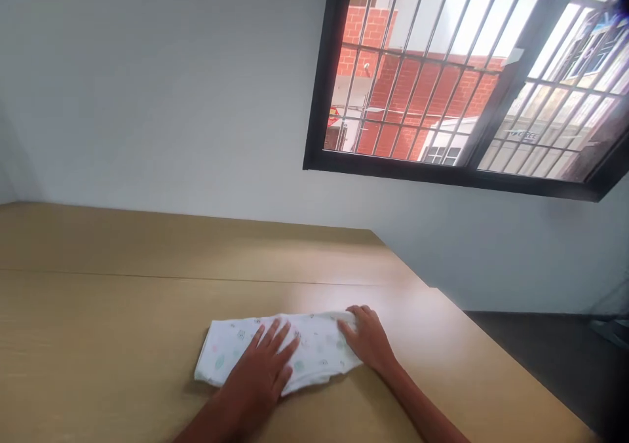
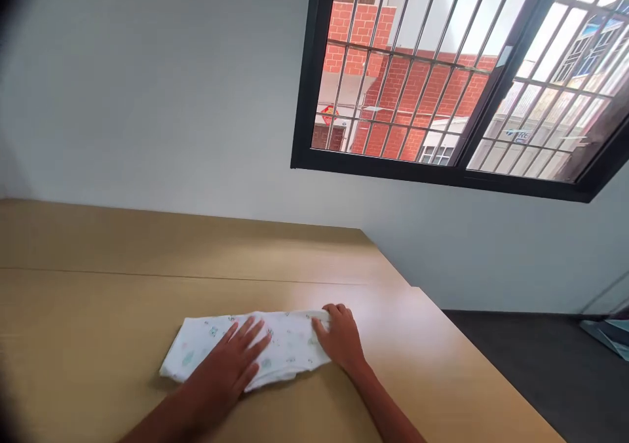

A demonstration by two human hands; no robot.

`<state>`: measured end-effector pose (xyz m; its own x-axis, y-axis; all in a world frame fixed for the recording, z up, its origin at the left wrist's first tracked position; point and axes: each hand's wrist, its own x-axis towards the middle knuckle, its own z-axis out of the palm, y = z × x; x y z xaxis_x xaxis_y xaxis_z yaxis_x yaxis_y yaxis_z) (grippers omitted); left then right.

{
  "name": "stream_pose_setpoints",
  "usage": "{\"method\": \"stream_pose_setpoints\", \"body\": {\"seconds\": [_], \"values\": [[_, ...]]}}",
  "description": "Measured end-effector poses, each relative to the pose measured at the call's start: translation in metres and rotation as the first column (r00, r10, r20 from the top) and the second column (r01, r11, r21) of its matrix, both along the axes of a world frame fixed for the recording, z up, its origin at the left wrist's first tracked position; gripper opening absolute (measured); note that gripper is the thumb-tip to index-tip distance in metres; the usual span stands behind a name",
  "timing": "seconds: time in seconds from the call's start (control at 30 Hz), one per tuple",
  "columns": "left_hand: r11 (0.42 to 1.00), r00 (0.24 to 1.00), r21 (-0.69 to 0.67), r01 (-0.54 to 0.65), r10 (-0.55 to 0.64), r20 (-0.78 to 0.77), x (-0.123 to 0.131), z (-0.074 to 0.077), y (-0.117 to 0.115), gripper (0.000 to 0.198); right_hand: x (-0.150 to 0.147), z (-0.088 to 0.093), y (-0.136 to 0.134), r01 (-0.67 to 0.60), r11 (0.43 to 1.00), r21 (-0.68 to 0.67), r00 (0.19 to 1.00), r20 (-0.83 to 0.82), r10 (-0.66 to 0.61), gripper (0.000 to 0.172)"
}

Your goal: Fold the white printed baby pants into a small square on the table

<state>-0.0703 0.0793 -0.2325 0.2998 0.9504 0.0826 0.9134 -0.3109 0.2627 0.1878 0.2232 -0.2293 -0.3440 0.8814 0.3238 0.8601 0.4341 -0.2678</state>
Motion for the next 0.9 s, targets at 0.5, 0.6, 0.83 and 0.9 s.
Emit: {"method": "stream_pose_setpoints", "body": {"seconds": [0.5, 0.6, 0.83, 0.9], "values": [[0.993, 0.973, 0.046, 0.113, -0.119, 0.200, -0.010, -0.019, 0.004, 0.055, 0.048, 0.046, 0.000, -0.471, 0.590, -0.656, 0.838, -0.541, 0.068, 0.058], [0.979, 0.848, 0.199, 0.048, -0.145, 0.510, -0.007, -0.015, -0.002, 0.031, 0.067, 0.056, 0.009, -0.594, 0.446, -0.670, 0.757, -0.653, 0.028, 0.046], [0.993, 0.563, 0.052, -0.103, 0.015, 0.826, -0.014, -0.005, 0.002, 0.020, 0.106, 0.062, 0.026, -0.630, 0.512, -0.584, 0.446, -0.811, -0.378, 0.048], [0.979, 0.465, -0.102, -0.178, 0.175, 0.868, -0.019, -0.008, 0.006, 0.025, 0.099, 0.063, 0.024, -0.624, 0.555, -0.550, 0.320, -0.828, -0.460, 0.047]]}}
